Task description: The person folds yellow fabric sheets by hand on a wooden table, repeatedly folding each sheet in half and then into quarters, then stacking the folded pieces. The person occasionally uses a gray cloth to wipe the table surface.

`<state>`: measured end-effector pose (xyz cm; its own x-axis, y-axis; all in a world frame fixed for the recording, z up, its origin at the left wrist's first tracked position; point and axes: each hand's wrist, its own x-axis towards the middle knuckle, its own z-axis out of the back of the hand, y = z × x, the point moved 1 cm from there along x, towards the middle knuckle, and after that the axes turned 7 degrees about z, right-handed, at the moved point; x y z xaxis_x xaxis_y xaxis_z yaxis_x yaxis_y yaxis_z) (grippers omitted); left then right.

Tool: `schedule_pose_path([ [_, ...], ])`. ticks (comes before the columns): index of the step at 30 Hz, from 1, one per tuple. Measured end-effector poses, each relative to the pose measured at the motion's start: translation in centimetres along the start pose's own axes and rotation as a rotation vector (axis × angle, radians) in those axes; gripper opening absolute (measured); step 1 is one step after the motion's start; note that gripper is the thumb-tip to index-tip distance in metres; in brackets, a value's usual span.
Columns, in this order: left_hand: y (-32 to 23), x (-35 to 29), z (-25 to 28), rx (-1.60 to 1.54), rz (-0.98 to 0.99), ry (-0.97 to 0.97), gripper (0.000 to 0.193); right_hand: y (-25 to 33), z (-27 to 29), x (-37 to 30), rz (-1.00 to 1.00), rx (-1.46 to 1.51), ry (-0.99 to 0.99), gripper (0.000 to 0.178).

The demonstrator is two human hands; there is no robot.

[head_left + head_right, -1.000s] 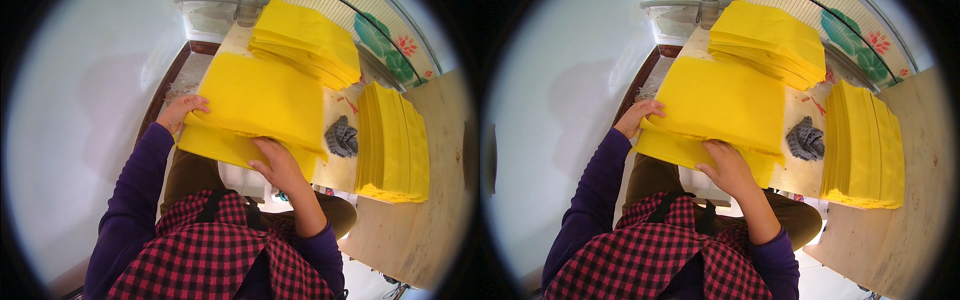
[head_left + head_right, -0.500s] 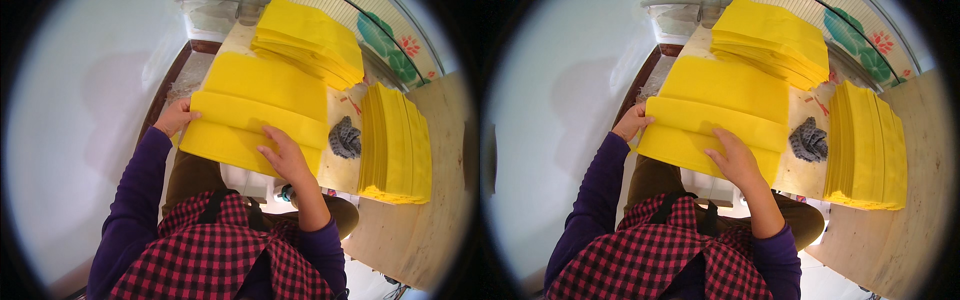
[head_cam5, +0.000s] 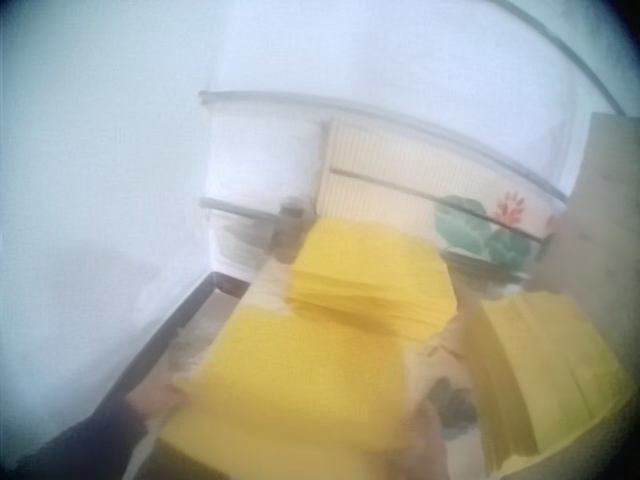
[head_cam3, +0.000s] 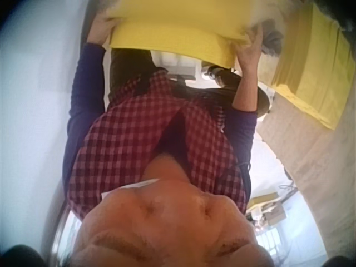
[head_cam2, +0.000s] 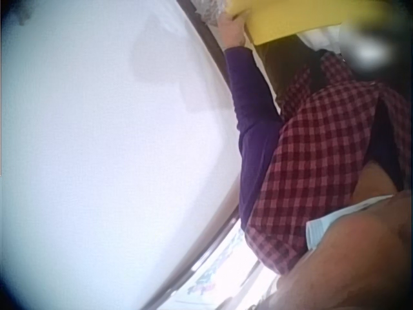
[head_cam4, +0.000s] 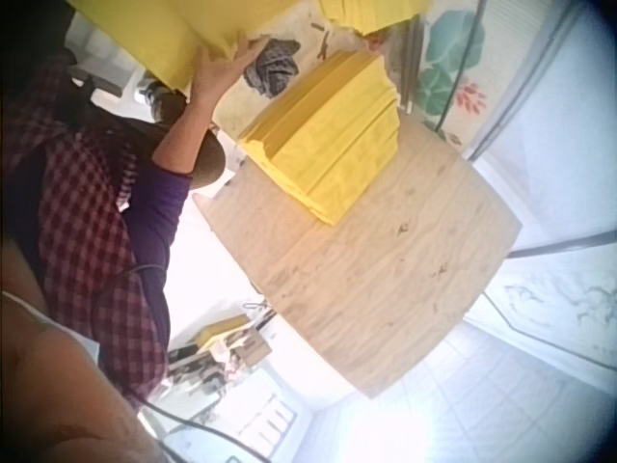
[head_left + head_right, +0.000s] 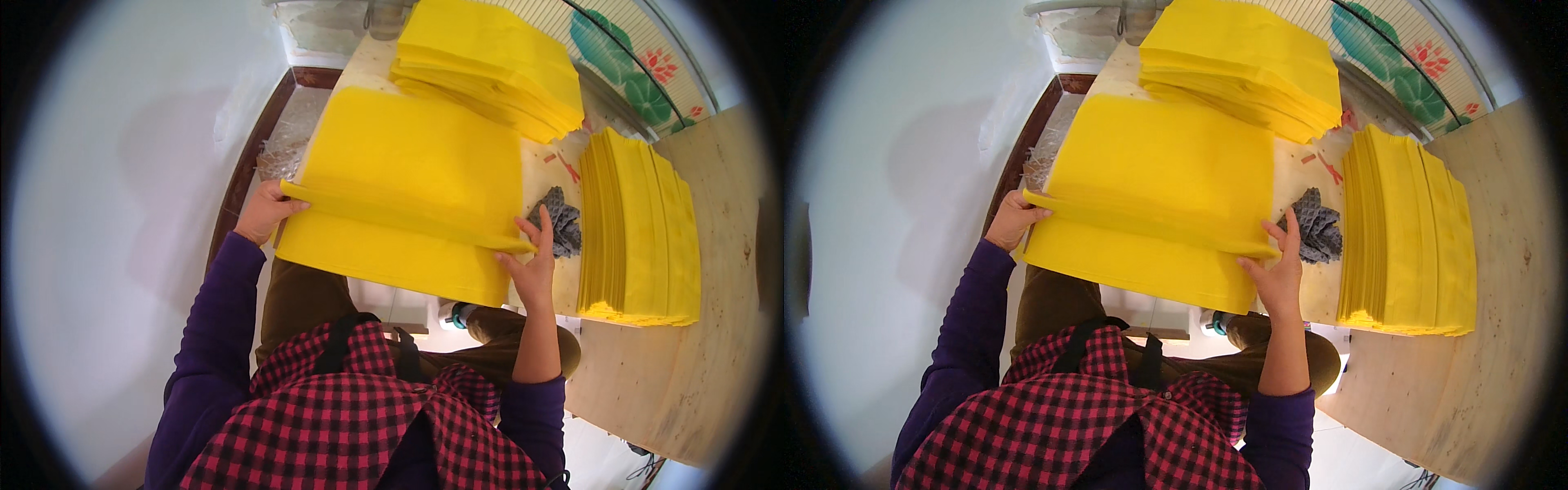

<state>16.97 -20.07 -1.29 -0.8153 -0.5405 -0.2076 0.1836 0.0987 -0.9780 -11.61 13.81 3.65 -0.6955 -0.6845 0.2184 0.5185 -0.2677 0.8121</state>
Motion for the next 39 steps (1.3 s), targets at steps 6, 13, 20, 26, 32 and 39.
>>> schedule_pose_path([
  [6,-0.4,-0.2,0.0,-0.016,0.013,0.099,0.029,-2.6,-0.5,-0.9,0.143,0.093,0.069,0.052],
  [13,-1.1,-0.6,-0.3,0.043,0.03,0.144,0.035,-2.8,-0.3,-0.5,0.292,0.046,0.13,0.042],
  [20,-1.4,-1.4,-0.4,0.267,-0.083,0.034,0.046,-2.5,-0.3,-0.6,0.319,-0.055,0.131,0.045],
  [26,-1.9,-1.9,-0.7,0.594,-0.258,-0.128,0.073,-2.4,-0.9,-1.5,0.207,-0.019,0.04,0.077],
  [32,-1.2,-1.5,-1.1,0.398,-0.204,0.004,0.077,-1.8,-0.7,-1.6,0.131,-0.011,0.16,0.088],
  [39,-0.4,-1.2,-0.9,0.446,-0.246,0.014,0.07,-2.6,-1.0,-1.8,0.066,0.175,0.106,0.071],
])
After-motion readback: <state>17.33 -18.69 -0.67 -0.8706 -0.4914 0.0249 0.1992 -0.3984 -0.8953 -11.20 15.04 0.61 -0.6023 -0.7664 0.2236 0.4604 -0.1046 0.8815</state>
